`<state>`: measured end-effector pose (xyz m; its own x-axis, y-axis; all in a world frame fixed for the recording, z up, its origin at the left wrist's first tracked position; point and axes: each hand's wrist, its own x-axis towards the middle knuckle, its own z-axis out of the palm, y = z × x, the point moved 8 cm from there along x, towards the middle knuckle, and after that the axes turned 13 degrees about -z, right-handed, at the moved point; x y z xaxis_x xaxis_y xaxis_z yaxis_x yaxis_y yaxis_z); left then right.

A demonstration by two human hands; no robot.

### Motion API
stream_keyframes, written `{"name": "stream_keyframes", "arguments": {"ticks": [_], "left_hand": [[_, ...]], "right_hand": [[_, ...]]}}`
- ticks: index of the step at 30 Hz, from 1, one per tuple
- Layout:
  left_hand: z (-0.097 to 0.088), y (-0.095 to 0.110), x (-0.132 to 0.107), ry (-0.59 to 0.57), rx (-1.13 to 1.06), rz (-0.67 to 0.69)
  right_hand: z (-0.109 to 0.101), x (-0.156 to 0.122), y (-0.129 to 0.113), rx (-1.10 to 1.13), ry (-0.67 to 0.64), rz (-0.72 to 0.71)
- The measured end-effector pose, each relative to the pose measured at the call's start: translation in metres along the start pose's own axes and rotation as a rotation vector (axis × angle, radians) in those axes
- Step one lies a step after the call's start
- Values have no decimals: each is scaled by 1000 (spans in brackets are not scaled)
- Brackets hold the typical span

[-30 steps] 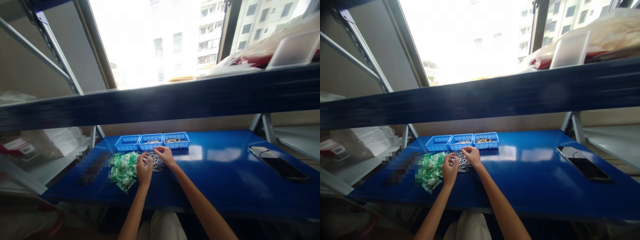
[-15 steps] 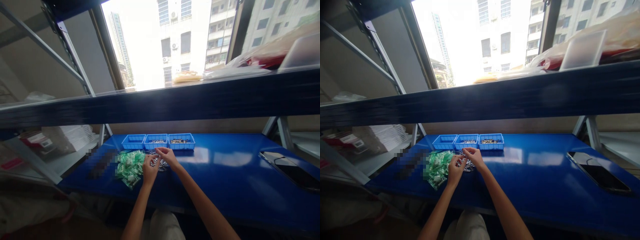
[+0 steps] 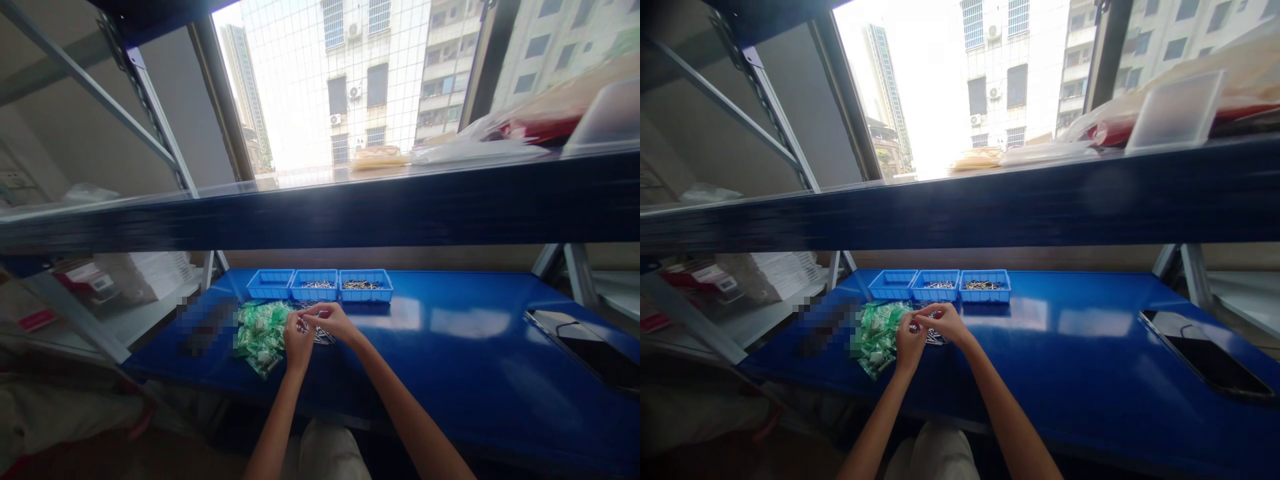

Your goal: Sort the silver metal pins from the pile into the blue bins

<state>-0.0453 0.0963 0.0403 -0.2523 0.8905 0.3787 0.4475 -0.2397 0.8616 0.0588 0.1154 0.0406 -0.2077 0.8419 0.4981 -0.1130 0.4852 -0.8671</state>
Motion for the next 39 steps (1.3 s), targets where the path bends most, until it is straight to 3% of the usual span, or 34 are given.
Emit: {"name": "stream_keyframes", "arguments": {"ticks": [2, 5, 8, 12, 16, 21, 29, 33, 39], "left_hand": [[-2, 0, 0, 21, 8, 5], [-2, 0, 1, 35, 27, 16], [-1, 1, 0, 31, 41, 42], [-6, 4, -1, 76, 37, 71], [-13, 8, -4, 140, 21, 73], [-15, 17, -8, 130, 20, 122], [-11, 23, -12, 103, 17, 211], [-10, 25, -13, 96, 14, 221], [-17, 25, -11, 142, -18, 163]], "right_hand": [[1, 1, -1, -10, 3, -20], [-9, 2, 1, -44, 130, -25], [-26, 1, 10, -82, 294, 36], [-38, -3, 24, -80, 380, 129], [-39, -6, 30, -162, 345, 176], [-28, -6, 32, -251, 209, 193], [-12, -7, 29, -177, 59, 255], [-10, -11, 25, -123, 64, 310], [-21, -15, 23, -54, 198, 346]]}}
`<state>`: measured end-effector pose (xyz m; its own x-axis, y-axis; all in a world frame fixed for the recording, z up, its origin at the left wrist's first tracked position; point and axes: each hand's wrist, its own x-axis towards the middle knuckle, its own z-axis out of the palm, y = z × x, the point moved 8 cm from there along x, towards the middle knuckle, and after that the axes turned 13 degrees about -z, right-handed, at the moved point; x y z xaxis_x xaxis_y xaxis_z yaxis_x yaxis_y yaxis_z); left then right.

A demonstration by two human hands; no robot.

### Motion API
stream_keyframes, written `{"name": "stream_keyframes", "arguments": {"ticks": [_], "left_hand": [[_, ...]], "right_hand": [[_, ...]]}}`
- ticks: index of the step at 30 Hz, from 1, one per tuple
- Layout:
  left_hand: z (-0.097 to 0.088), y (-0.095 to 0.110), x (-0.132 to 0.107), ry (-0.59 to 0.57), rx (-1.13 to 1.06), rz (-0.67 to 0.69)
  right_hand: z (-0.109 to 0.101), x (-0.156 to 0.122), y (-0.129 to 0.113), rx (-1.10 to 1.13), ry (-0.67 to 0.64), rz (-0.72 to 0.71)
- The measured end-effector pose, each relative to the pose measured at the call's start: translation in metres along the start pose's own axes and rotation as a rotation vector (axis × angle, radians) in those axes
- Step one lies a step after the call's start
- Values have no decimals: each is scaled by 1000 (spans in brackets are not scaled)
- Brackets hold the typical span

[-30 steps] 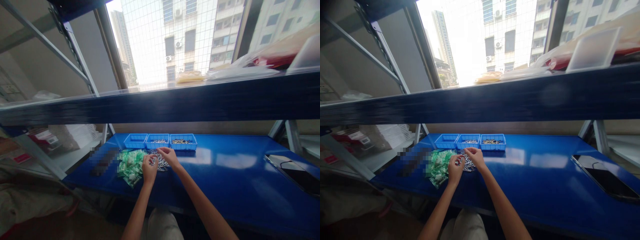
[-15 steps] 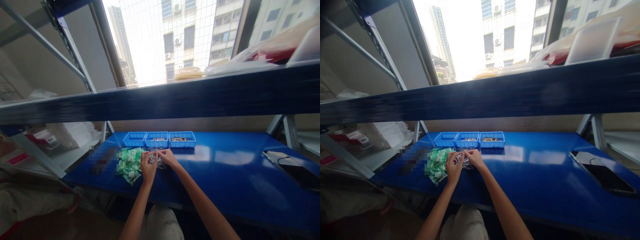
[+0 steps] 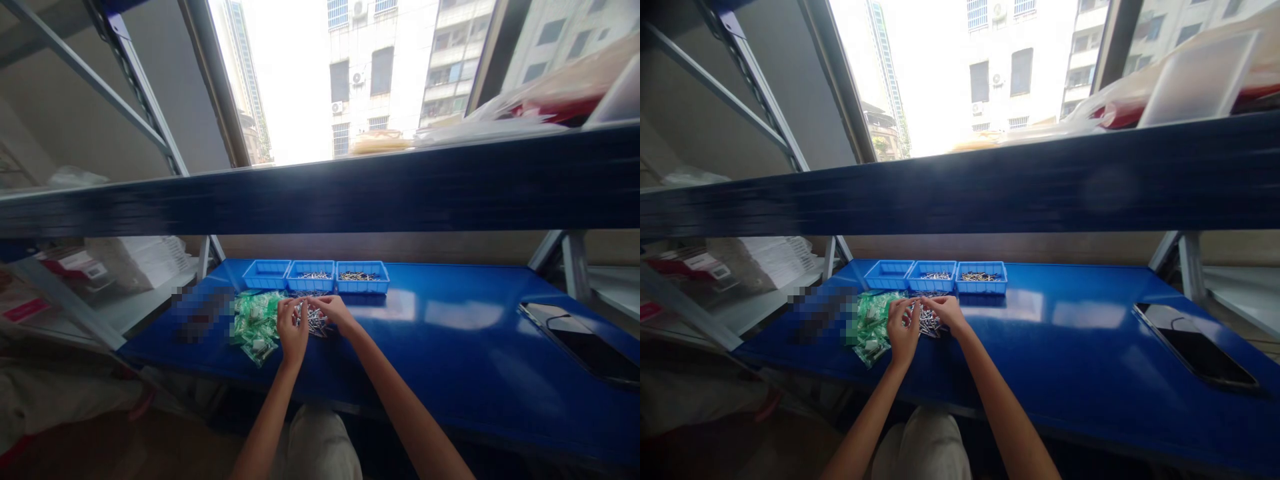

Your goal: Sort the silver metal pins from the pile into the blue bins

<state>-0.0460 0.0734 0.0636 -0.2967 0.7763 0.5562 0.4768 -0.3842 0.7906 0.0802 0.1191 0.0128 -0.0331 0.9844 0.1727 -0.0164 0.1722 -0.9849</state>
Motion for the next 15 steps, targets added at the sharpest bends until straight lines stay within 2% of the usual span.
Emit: {"name": "stream_keyframes", "arguments": {"ticks": [3, 8, 15], "left_hand": [[-1, -8, 2, 29, -9, -60], [8, -20, 5, -42, 34, -127], [9, -24, 4, -73, 13, -195]], "right_hand": [[-6, 0, 0, 82, 75, 27], [-17, 4, -1, 138, 205, -14], [-33, 21, -10, 68, 204, -179]]}}
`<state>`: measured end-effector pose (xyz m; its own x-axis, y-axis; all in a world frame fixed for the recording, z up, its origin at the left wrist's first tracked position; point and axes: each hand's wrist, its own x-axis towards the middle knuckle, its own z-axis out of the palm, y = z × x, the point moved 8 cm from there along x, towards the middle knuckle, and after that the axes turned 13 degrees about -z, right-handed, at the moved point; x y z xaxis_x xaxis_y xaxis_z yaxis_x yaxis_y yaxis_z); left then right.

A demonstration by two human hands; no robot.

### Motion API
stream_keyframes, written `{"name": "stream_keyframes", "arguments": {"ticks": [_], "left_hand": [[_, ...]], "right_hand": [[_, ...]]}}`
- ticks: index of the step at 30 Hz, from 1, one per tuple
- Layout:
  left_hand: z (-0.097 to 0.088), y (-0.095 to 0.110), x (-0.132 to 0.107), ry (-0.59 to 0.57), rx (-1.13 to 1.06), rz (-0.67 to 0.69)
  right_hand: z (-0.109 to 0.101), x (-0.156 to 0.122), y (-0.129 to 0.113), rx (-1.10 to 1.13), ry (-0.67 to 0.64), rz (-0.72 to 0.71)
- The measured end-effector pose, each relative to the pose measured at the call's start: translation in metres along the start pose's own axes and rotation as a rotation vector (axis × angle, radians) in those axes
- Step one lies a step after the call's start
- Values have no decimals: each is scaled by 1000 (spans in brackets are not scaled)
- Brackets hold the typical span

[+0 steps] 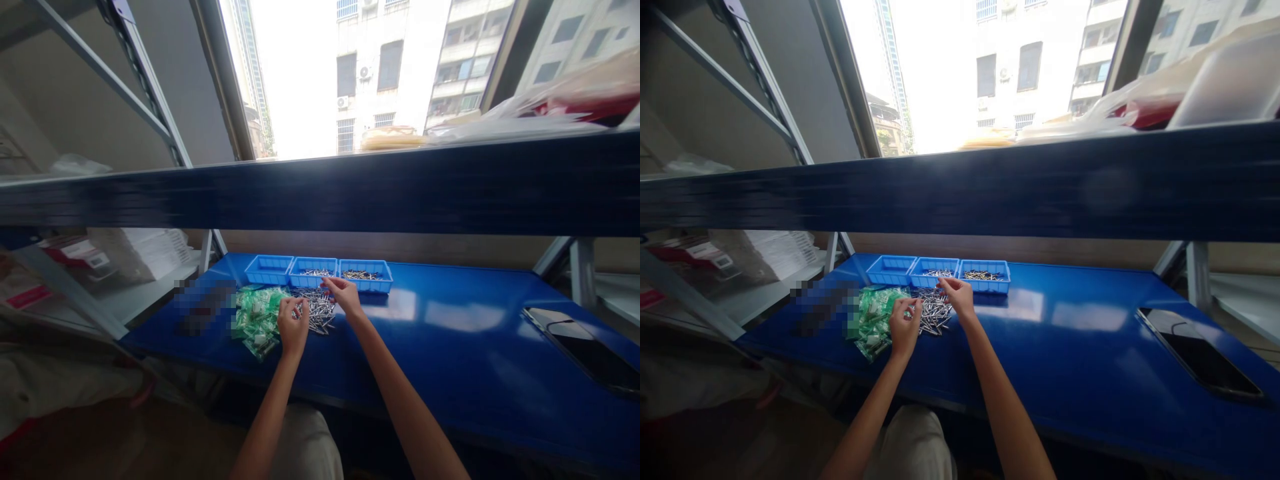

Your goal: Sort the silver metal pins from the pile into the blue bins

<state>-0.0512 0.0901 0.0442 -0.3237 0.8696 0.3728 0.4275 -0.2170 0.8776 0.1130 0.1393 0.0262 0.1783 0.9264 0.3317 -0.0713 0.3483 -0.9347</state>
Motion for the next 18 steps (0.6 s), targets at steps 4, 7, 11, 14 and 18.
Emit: {"name": "stream_keyframes", "arguments": {"ticks": [4, 7, 11, 14, 18], "left_hand": [[3, 3, -2, -76, -5, 7], [5, 5, -3, -129, -23, 5], [5, 8, -5, -158, -39, 0], [1, 8, -5, -125, -56, -20], [-6, 5, -4, -54, -115, -67]], "right_hand": [[8, 7, -5, 42, -117, -42], [9, 4, -7, -5, -173, -53], [1, -6, -9, -376, -202, -76], [-3, -16, -10, -718, -246, -84], [3, -24, -6, -916, -329, -72]]}}
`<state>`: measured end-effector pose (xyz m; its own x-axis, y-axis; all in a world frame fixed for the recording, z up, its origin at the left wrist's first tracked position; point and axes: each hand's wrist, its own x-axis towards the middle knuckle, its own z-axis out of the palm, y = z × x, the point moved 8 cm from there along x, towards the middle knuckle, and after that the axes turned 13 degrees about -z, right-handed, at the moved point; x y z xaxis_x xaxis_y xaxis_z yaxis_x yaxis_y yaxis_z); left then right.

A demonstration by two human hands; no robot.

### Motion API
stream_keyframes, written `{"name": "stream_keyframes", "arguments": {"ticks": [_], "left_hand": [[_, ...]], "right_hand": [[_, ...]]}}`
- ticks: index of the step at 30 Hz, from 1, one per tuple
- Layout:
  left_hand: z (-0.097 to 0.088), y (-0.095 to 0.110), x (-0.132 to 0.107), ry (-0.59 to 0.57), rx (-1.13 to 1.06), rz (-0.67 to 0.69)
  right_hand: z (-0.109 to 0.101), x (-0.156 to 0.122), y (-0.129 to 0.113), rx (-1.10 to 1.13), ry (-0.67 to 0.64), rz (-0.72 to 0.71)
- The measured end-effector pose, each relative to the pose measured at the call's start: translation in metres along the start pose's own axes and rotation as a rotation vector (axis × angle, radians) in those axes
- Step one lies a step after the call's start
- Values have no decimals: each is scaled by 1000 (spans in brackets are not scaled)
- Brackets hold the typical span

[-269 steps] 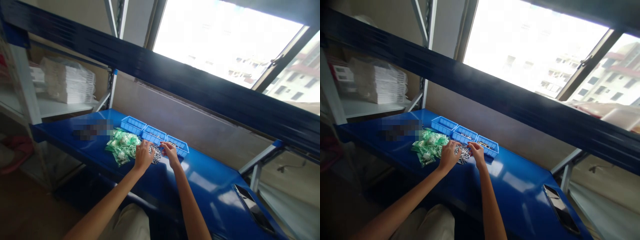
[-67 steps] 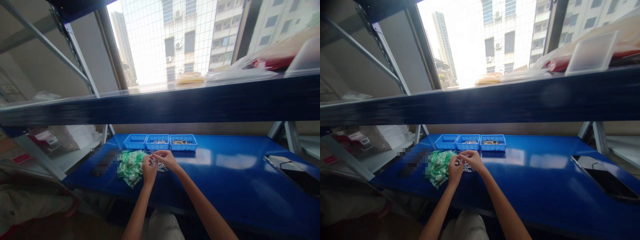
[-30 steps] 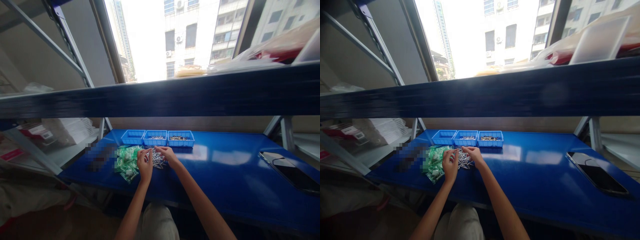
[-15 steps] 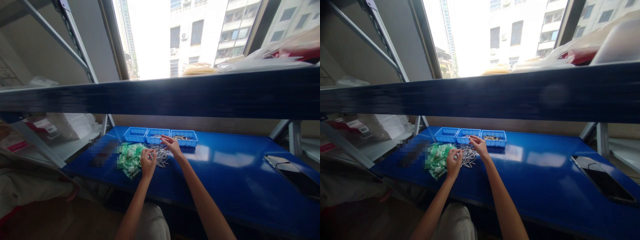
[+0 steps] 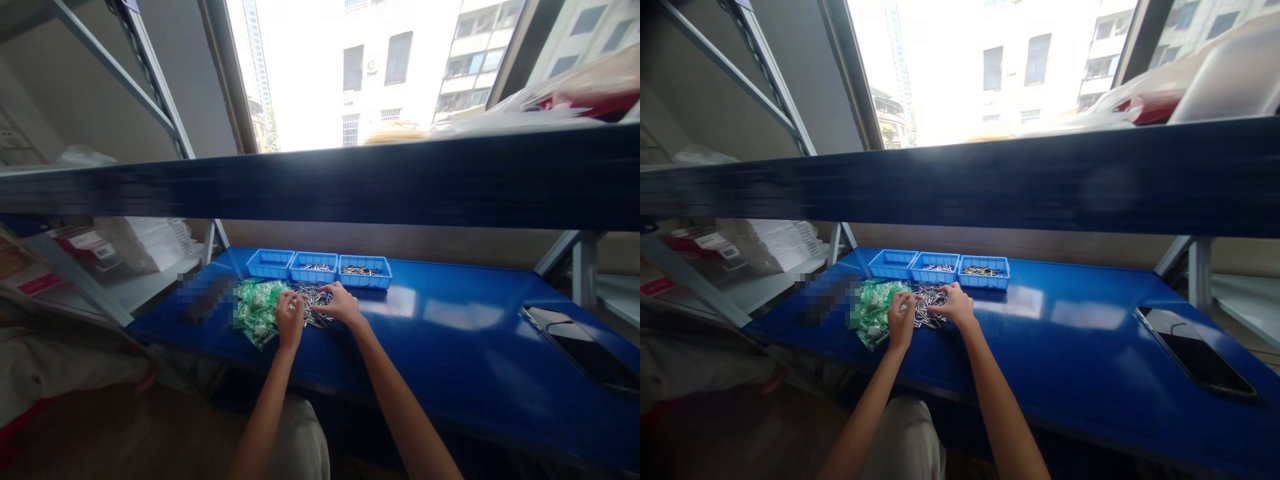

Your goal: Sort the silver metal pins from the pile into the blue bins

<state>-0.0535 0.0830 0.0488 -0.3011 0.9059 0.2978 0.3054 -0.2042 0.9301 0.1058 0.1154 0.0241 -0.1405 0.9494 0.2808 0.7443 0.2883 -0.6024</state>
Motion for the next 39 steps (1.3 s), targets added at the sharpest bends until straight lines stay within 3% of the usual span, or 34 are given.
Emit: {"name": "stream_keyframes", "arguments": {"ticks": [12, 19, 29, 36, 39], "left_hand": [[7, -6, 4, -99, -43, -40], [16, -6, 3, -213, 2, -21], [12, -5, 7, -105, 62, -22], [2, -9, 7, -24, 10, -71], [2, -9, 6, -39, -10, -76]], "right_hand": [[2, 5, 4, 50, 134, 9], [0, 7, -1, 75, 128, 9], [0, 3, -17, 83, 37, -12], [-6, 7, -21, 177, 169, -86], [-5, 8, -23, 252, 217, -115]]}}
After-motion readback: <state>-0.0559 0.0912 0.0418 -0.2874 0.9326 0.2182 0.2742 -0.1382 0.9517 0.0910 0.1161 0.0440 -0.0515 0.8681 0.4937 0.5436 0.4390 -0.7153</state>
